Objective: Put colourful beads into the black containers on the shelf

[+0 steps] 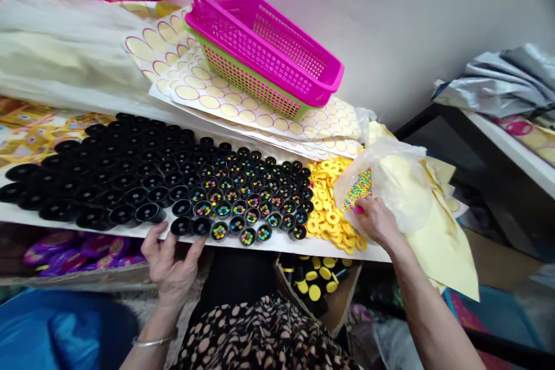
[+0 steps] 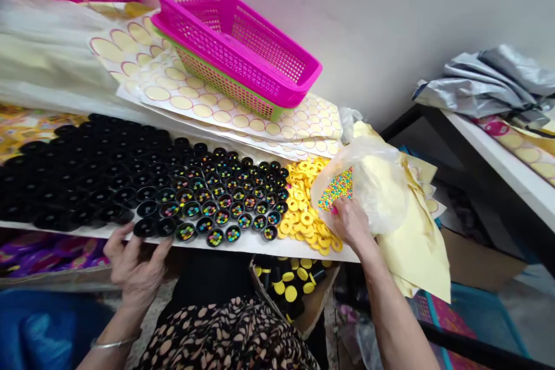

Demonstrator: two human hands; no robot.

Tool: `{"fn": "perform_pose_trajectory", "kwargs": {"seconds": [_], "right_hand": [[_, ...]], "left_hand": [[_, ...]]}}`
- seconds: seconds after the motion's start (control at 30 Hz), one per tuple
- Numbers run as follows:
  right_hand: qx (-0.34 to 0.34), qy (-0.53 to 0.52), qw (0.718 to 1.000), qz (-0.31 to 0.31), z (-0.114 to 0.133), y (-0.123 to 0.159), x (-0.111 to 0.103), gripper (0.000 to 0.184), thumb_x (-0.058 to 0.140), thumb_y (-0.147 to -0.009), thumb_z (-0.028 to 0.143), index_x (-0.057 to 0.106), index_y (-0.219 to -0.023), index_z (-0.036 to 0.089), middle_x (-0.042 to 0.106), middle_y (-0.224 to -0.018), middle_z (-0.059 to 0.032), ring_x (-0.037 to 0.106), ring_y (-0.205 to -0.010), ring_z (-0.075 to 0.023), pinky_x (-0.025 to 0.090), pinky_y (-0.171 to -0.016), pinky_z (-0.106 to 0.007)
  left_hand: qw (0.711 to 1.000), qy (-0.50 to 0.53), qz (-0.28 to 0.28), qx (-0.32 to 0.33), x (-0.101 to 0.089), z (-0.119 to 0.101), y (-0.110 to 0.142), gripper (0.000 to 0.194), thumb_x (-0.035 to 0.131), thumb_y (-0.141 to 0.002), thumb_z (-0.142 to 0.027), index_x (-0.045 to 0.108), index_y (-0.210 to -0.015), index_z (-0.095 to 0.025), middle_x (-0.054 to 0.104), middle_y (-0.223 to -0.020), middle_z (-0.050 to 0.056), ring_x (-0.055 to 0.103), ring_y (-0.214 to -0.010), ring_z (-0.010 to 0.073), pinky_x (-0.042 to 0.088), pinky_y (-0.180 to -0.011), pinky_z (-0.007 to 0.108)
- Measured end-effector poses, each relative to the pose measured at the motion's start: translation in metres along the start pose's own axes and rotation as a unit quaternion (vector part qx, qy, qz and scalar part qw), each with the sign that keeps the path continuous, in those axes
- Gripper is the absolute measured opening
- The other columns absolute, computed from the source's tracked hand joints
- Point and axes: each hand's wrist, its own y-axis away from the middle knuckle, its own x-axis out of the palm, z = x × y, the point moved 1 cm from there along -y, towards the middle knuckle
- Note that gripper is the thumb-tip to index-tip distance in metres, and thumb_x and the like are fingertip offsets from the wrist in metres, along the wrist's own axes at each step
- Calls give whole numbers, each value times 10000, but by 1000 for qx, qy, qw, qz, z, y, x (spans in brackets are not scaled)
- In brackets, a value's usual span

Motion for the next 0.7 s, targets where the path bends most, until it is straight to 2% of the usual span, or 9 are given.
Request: {"fn": "perform_pose_trajectory", "kwargs": {"seconds": [0.1, 0.23, 0.33, 0.5, 0.57, 0.63, 0.7], "right_hand": [[35, -54, 998, 8, 7, -16, 5, 83, 534, -694, 124, 567, -642, 179, 606, -791, -93, 550, -826, -222, 351, -656, -292], [20, -200, 980, -13, 5, -37, 20, 61, 556, -670, 181, 598, -715, 179, 611, -721, -27, 562, -715, -175, 395, -626, -265], [27, -315, 947, -62, -2, -38, 27, 184, 564, -700, 278, 593, -849, 173, 599, -696, -4, 553, -632, -157, 433, -583, -270], [45, -433, 886, -159, -9, -20, 22, 277, 649, -670, 353, 577, -879, 187, 619, -846, -30, 580, -748, -166, 485, -695, -315], [56, -503, 844, -180, 0, -11, 12, 284, 710, -633, 322, 600, -860, 193, 630, -852, -29, 583, -750, -166, 489, -709, -325], [51, -566, 802, -182, 22, 0, -1, 282, 757, -610, 277, 632, -851, 199, 648, -874, -35, 589, -763, -169, 490, -715, -327], [13, -598, 786, -157, 53, 10, -13, 257, 767, -630, 250, 651, -856, 212, 661, -929, -48, 602, -822, -184, 489, -745, -333]], "left_hand": [[1000, -9, -3, 0, 0, -5, -3, 482, 751, -685, -261, 609, -1140, -185, 513, -1215, 126, 500, -1139, 264, 422, -976, 444], [1000, -20, 1, 19, 0, -10, -8, 454, 747, -691, -249, 617, -1120, -176, 520, -1203, 136, 508, -1129, 265, 435, -945, 435], [999, -13, -3, 30, 0, -12, -9, 480, 745, -696, -228, 604, -1152, -179, 514, -1216, 140, 506, -1136, 264, 437, -940, 427], [999, 0, -12, 32, 3, -10, -10, 464, 745, -697, -224, 614, -1137, -159, 513, -1222, 152, 506, -1136, 275, 430, -947, 438], [1000, -1, -13, 23, 3, -9, -9, 452, 748, -691, -228, 617, -1119, -160, 514, -1217, 146, 501, -1143, 274, 423, -963, 437], [1000, -10, -7, 24, 0, -12, -8, 441, 752, -686, -218, 611, -1102, -175, 513, -1205, 126, 500, -1142, 257, 421, -974, 416], [999, -19, 7, 26, -6, -17, -5, 427, 740, -701, -217, 590, -1101, -192, 496, -1204, 107, 503, -1136, 232, 425, -973, 386]]}}
